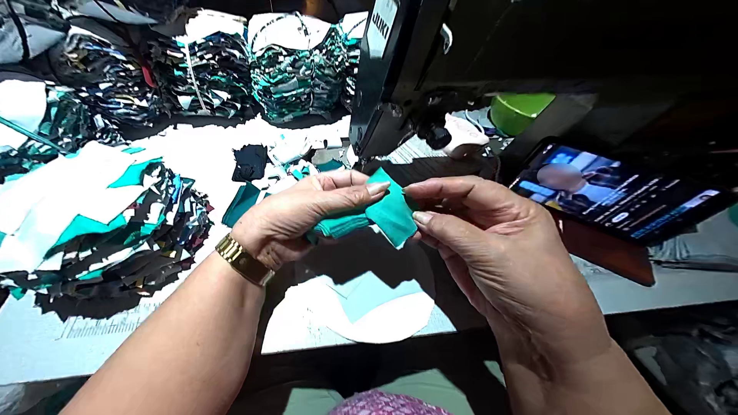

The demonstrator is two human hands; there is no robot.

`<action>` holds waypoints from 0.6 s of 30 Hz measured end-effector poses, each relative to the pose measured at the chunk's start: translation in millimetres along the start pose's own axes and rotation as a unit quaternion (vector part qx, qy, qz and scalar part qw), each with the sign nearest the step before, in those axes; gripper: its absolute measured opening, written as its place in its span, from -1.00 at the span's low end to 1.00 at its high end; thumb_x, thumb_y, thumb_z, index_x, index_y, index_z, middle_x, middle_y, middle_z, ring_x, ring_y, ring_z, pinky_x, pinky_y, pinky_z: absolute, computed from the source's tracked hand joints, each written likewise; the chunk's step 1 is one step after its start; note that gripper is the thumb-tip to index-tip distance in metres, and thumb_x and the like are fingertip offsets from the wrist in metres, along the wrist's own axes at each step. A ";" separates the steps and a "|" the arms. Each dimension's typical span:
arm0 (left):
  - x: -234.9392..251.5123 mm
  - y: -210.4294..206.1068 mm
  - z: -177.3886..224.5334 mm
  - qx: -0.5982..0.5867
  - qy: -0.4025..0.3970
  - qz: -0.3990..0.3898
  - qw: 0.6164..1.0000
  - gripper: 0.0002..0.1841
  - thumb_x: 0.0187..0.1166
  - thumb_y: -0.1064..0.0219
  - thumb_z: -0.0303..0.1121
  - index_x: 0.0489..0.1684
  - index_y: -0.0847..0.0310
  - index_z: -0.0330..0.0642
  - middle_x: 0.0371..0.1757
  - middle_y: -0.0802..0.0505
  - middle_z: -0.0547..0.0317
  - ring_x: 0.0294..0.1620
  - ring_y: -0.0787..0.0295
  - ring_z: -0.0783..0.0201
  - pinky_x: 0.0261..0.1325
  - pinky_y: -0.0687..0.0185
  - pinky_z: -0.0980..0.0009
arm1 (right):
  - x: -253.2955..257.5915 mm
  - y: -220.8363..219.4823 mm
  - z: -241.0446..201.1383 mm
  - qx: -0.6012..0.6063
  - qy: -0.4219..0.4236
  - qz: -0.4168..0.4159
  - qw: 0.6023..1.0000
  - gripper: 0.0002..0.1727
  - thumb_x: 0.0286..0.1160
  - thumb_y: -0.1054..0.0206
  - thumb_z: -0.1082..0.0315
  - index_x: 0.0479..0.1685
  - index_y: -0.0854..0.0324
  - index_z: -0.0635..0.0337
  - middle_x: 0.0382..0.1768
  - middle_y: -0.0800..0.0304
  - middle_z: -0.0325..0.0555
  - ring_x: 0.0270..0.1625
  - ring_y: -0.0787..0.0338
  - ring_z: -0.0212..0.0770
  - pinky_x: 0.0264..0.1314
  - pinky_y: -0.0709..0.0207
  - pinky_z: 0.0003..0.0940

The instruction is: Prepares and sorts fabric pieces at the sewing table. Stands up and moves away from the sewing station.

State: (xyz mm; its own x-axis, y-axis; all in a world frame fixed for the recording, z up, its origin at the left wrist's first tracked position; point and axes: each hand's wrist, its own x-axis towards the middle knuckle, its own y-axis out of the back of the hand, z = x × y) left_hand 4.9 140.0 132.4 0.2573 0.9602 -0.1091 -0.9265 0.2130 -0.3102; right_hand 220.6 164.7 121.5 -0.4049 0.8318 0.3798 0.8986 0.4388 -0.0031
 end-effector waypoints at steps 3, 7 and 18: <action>-1.1 2.1 -1.0 0.057 -0.034 -0.022 0.998 -0.88 0.72 -0.20 -0.48 -0.21 -0.65 -0.15 -0.32 -0.86 0.22 -0.36 -0.78 0.54 -0.29 -0.69 0.65 | -10.7 4.5 -3.5 -0.017 -0.017 -0.024 0.999 -0.72 0.45 -0.31 0.68 0.06 -0.79 0.30 -0.09 -0.87 -0.09 -0.18 -0.86 -0.31 -0.06 -0.80 -0.48; -5.5 2.4 5.9 0.175 -0.058 -0.070 0.980 -0.88 0.63 -0.30 -0.52 -0.33 -0.65 -0.15 -0.42 -0.83 0.26 -0.45 -0.73 0.57 -0.39 -0.65 0.69 | -25.7 10.2 -9.4 -0.015 -0.023 -0.040 0.999 -0.82 0.46 -0.38 0.58 -0.06 -0.81 0.26 -0.15 -0.86 -0.14 -0.24 -0.85 -0.33 -0.12 -0.82 -0.47; -7.2 -7.7 2.2 0.381 -0.076 -0.258 0.885 -0.74 0.57 -0.46 -0.35 -0.59 -0.69 -0.17 -0.68 -0.68 0.35 -0.67 -0.55 0.59 -0.65 -0.41 0.70 | -72.5 12.8 -6.6 -0.103 -0.079 -0.052 0.990 -0.66 0.23 -0.51 0.50 0.05 -0.74 0.14 -0.23 -0.83 -0.20 -0.28 -0.82 -0.35 -0.25 -0.77 -0.59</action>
State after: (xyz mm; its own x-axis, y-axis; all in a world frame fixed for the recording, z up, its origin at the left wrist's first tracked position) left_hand 9.6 131.8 137.6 0.7135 0.7006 0.0070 -0.6276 0.6346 0.4511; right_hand 262.7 107.7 100.0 -0.5045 0.8353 0.2186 0.8591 0.4605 0.2234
